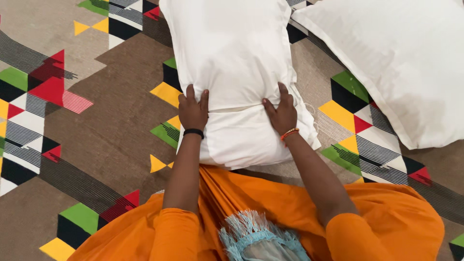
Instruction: The person sits on a patterned bedspread and inserts a pillow into a white pillowcase by hand. They smooth the pillowcase, adjust the pillow inside, and then smooth the bedspread.
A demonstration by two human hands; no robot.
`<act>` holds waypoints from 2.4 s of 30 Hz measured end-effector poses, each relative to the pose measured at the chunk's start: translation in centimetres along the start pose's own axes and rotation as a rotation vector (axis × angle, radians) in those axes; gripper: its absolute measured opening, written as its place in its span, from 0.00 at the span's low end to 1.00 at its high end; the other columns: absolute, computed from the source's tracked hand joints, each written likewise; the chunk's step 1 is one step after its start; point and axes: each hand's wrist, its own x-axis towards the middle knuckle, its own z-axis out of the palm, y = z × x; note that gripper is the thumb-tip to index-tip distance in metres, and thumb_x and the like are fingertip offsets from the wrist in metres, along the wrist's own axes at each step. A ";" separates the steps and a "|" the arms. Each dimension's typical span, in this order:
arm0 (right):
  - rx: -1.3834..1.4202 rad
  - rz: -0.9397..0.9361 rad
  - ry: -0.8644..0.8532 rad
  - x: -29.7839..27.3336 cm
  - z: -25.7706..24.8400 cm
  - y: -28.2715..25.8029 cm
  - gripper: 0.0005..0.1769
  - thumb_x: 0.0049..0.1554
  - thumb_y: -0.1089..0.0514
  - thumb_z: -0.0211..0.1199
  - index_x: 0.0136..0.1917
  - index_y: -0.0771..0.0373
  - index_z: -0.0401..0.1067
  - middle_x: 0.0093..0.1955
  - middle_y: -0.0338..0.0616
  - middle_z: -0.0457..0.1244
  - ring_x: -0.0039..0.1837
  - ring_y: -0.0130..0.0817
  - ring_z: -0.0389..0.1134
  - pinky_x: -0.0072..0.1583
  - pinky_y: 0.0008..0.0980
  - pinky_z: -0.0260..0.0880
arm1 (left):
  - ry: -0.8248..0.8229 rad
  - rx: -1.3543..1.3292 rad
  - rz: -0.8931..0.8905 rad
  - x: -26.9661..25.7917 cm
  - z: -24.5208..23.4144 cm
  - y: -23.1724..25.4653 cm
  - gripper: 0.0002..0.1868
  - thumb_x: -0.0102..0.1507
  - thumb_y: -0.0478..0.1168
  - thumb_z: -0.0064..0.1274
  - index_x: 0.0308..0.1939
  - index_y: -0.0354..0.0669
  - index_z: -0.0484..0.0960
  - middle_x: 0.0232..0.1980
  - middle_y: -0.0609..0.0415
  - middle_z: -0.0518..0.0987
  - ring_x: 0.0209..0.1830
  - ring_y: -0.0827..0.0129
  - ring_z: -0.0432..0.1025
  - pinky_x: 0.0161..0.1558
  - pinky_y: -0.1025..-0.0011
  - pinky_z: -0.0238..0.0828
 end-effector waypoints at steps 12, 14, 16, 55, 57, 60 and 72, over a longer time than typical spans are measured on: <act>-0.278 -0.056 -0.230 -3.0 -5.9 -0.7 0.36 0.59 0.31 0.57 0.67 0.59 0.65 0.56 0.62 0.68 0.55 0.55 0.72 0.57 0.48 0.70 | -0.231 0.223 0.192 0.6 -3.7 1.4 0.21 0.68 0.59 0.51 0.52 0.49 0.80 0.51 0.41 0.78 0.55 0.47 0.72 0.52 0.49 0.67; -0.451 -0.209 -0.051 -2.1 -6.9 -1.1 0.28 0.61 0.33 0.59 0.62 0.55 0.72 0.56 0.60 0.66 0.58 0.55 0.69 0.59 0.48 0.68 | -0.019 0.296 0.386 0.5 -4.0 3.1 0.20 0.68 0.56 0.53 0.54 0.46 0.81 0.63 0.42 0.74 0.63 0.50 0.67 0.59 0.49 0.63; -0.626 -0.601 0.499 -0.2 -7.7 -1.2 0.24 0.61 0.37 0.62 0.56 0.58 0.72 0.61 0.61 0.64 0.62 0.56 0.65 0.61 0.51 0.64 | 0.136 0.167 0.652 -0.3 -3.7 5.0 0.25 0.68 0.56 0.54 0.60 0.43 0.81 0.71 0.41 0.70 0.70 0.51 0.62 0.65 0.51 0.58; 0.342 0.069 0.083 5.4 -1.0 -0.5 0.55 0.54 0.39 0.67 0.80 0.68 0.43 0.74 0.64 0.59 0.73 0.53 0.64 0.71 0.41 0.64 | -0.564 0.000 0.838 -7.1 -4.1 4.3 0.18 0.64 0.54 0.53 0.25 0.47 0.79 0.27 0.53 0.79 0.30 0.55 0.76 0.31 0.55 0.69; 0.230 0.078 0.116 5.8 -0.6 0.2 0.50 0.59 0.38 0.64 0.80 0.67 0.48 0.74 0.64 0.58 0.74 0.56 0.62 0.73 0.44 0.62 | -0.477 -0.021 0.856 -6.7 -3.8 4.6 0.16 0.65 0.52 0.55 0.29 0.47 0.80 0.28 0.54 0.79 0.31 0.56 0.75 0.33 0.56 0.69; -0.023 -0.010 0.195 6.0 0.6 1.7 0.41 0.65 0.39 0.60 0.80 0.65 0.53 0.76 0.67 0.54 0.77 0.60 0.54 0.74 0.52 0.56 | -0.302 -0.042 0.892 -6.5 -3.3 5.4 0.11 0.63 0.48 0.57 0.35 0.45 0.81 0.32 0.54 0.79 0.36 0.57 0.74 0.39 0.58 0.70; -0.080 -0.568 0.075 2.8 -0.4 -9.4 0.36 0.68 0.42 0.52 0.83 0.57 0.55 0.87 0.46 0.45 0.88 0.47 0.41 0.81 0.61 0.34 | -0.025 -0.102 0.643 -2.5 -1.9 9.4 0.23 0.66 0.43 0.51 0.64 0.39 0.73 0.70 0.42 0.71 0.69 0.47 0.66 0.66 0.50 0.59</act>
